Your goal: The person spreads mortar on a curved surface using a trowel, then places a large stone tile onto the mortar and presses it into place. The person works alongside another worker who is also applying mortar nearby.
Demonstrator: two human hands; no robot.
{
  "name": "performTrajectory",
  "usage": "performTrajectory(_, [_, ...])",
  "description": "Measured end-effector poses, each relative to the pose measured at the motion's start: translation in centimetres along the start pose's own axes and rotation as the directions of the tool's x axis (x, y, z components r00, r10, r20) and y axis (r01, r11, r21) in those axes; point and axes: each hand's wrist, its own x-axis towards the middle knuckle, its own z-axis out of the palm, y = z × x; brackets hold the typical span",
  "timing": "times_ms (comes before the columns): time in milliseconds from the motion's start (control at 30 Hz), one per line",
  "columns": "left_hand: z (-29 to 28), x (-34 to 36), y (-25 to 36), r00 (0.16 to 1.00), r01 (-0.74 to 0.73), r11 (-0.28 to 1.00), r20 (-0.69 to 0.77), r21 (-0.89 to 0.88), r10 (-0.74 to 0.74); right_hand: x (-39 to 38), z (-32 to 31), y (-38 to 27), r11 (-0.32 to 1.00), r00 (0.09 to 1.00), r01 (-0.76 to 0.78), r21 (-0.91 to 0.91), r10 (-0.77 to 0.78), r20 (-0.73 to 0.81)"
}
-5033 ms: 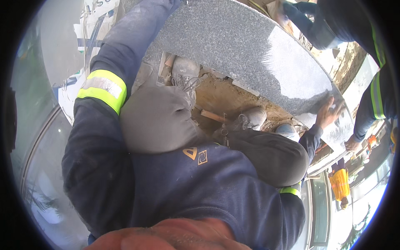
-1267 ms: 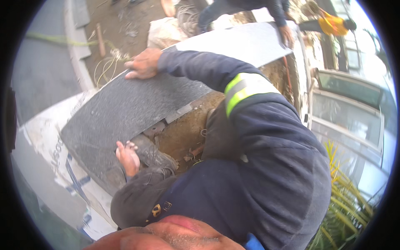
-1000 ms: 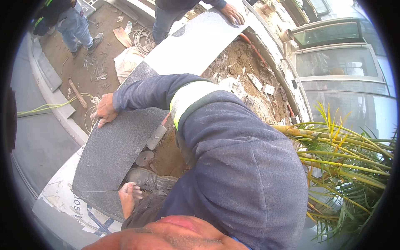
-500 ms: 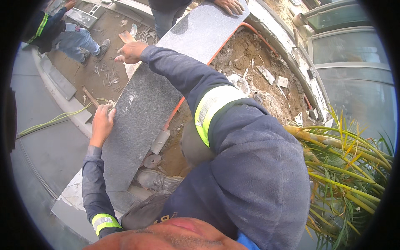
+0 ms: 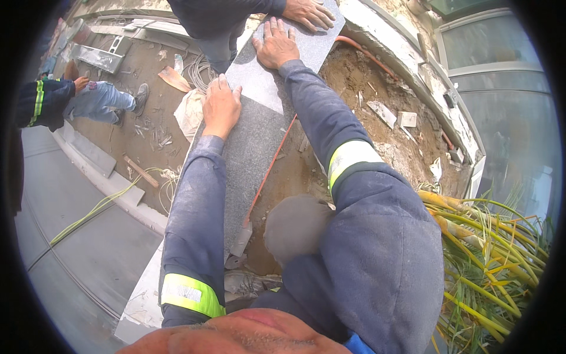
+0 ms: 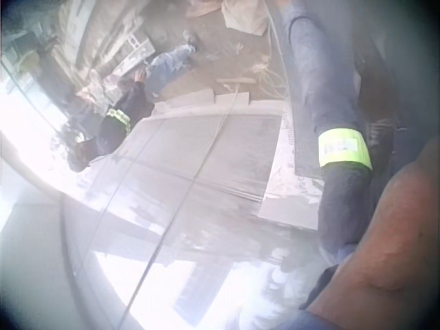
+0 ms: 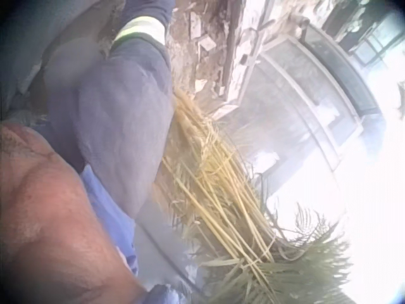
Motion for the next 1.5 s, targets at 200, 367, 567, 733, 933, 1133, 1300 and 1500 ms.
performTrajectory(200, [2.7, 8.8, 4.5, 1.000, 0.003, 0.994, 0.006, -0.111, -0.002, 0.3, -0.3, 2.2, 0.992, 0.993, 0.120, 0.049, -0.119, -0.022])
performTrajectory(367, [2.3, 9.9, 5.7, 0.988, 0.108, 0.994, 0.110, -0.018, -0.105, 1.1, -2.1, 4.0, 0.968, 0.970, 0.239, 0.074, -0.242, 0.035])
performTrajectory(567, [1.3, 10.2, 6.5, 0.981, 0.137, 0.990, 0.136, 0.020, -0.139, 5.8, -11.7, 12.4, 0.578, 0.970, 0.233, 0.782, -0.085, -0.226])
performTrajectory(733, [1.7, 10.5, 6.4, 0.963, 0.171, 0.984, 0.206, 0.040, -0.176, 19.5, -16.8, 19.0, -0.485, 0.923, 0.356, 0.798, 0.315, -0.220])
performTrajectory(933, [2.1, 10.6, 6.2, 0.990, 0.093, 0.994, 0.103, 0.065, -0.099, 24.2, -9.6, 16.1, 0.471, 0.870, 0.016, 0.882, 0.428, -0.244])
performTrajectory(1133, [1.5, 10.8, 6.5, 0.958, 0.178, 0.984, 0.225, 0.016, -0.177, 24.3, -8.4, 16.1, 0.610, 0.887, -0.073, 0.789, 0.402, -0.228])
performTrajectory(1300, [1.7, 10.4, 6.3, 0.970, 0.157, 0.987, 0.181, 0.034, -0.161, 23.9, -8.4, 15.6, 0.632, 0.901, -0.089, 0.770, 0.381, -0.209])
performTrajectory(1500, [2.1, 10.6, 6.2, 0.972, 0.143, 0.989, 0.182, 0.046, -0.149, 22.4, -8.4, 15.3, 0.665, 0.894, -0.104, 0.740, 0.389, -0.223])
